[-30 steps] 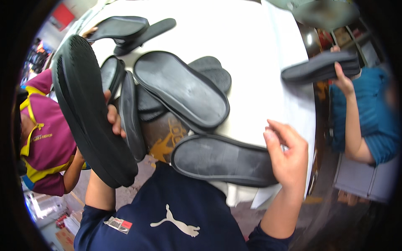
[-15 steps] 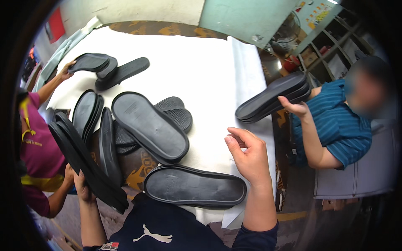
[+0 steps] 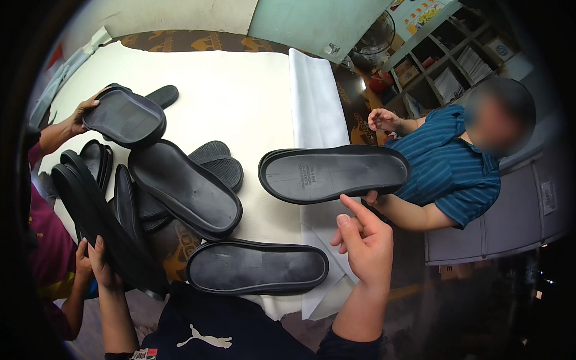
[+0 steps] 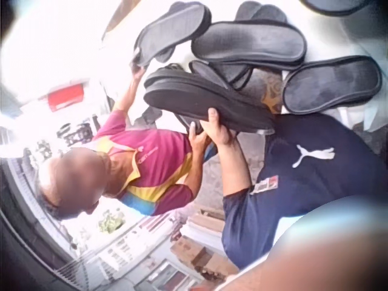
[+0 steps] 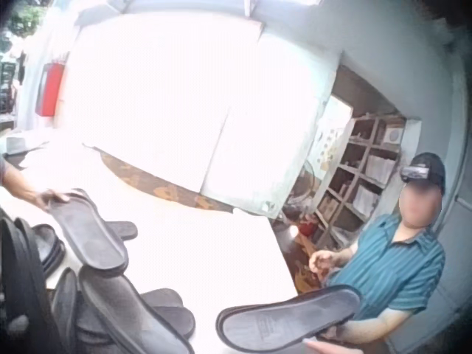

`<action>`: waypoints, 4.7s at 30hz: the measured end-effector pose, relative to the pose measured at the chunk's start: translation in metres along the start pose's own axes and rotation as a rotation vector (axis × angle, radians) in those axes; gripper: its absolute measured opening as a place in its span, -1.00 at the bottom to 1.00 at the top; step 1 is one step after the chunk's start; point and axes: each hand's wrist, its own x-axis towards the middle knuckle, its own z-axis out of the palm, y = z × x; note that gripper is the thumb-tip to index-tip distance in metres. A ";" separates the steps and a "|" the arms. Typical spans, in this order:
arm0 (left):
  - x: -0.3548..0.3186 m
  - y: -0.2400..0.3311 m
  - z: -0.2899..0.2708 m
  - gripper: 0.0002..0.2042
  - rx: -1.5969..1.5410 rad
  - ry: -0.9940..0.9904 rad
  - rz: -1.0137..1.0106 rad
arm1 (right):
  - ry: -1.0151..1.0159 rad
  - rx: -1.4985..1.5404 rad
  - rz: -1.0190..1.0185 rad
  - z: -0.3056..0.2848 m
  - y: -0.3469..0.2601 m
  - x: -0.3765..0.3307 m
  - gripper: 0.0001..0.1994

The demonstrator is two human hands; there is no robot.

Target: The person picks up black shoe insoles from a table, stacks them, and places them into a cardboard box. They handle the insoles one by one and in small groups, organizing them into neat stacks.

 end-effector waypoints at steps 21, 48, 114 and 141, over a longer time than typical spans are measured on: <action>0.035 -0.001 0.022 -0.56 -0.062 -0.026 -0.075 | 0.045 -0.309 -0.629 -0.024 -0.048 0.060 -0.62; 0.006 0.030 0.057 -0.61 -0.161 0.064 -0.094 | -0.153 -1.081 -0.716 -0.007 0.026 0.122 -0.54; 0.016 0.041 0.062 -0.44 -0.560 -0.254 -0.349 | -0.452 -1.202 -0.429 0.054 0.052 0.092 -0.64; -0.085 0.049 0.094 -0.28 -0.259 0.006 -0.242 | -0.874 -0.032 -0.934 0.160 -0.072 -0.006 -0.64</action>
